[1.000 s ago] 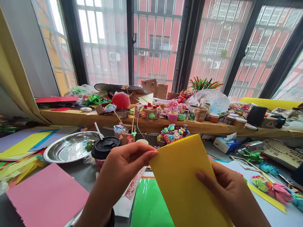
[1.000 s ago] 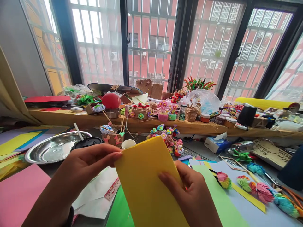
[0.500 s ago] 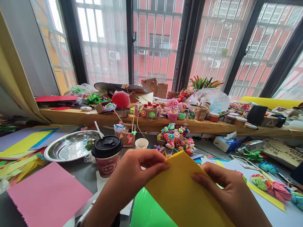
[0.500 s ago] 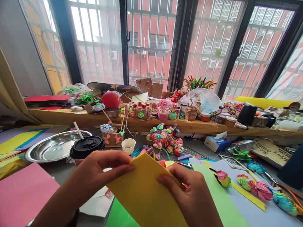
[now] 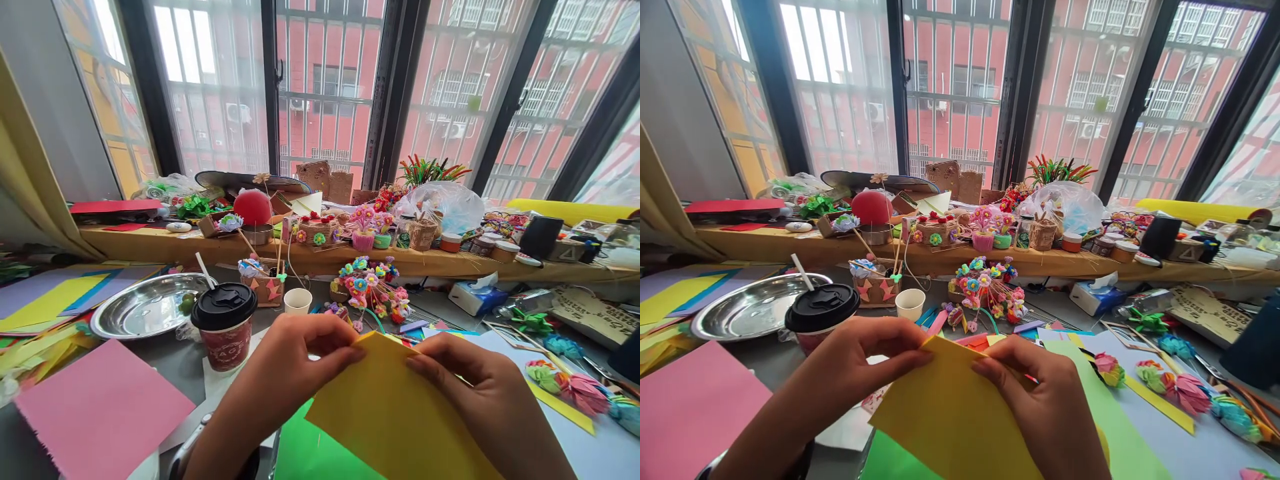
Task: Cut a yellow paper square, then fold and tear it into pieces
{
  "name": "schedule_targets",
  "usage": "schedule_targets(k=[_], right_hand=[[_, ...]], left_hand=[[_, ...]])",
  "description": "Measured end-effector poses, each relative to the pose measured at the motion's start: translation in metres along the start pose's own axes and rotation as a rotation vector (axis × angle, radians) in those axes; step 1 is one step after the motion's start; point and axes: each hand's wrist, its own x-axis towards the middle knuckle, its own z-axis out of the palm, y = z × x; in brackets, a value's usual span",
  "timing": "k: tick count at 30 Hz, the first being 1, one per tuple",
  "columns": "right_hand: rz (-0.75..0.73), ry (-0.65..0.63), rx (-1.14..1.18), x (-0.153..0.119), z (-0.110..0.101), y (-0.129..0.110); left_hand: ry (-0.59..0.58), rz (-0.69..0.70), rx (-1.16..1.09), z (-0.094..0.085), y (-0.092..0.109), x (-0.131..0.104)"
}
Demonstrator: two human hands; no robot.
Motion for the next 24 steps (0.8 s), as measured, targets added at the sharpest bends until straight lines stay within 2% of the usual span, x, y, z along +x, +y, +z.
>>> schedule_targets(k=[3,8,18,24], right_hand=[[-0.069,-0.025,-0.057,0.001,0.001,0.001],[-0.093,-0.071,-0.049,0.002,0.003,0.003],[-0.187,-0.057,-0.077,0.001,0.007,0.002],[-0.272,-0.002,-0.091,0.0,0.01,0.001]], left_hand=[[0.041,0.07,-0.021,0.006,0.002,0.002],[0.108,0.156,0.11,0.012,0.011,0.006],[0.078,0.309,0.291,0.015,0.003,0.005],[0.068,0.387,0.386,0.012,0.002,0.001]])
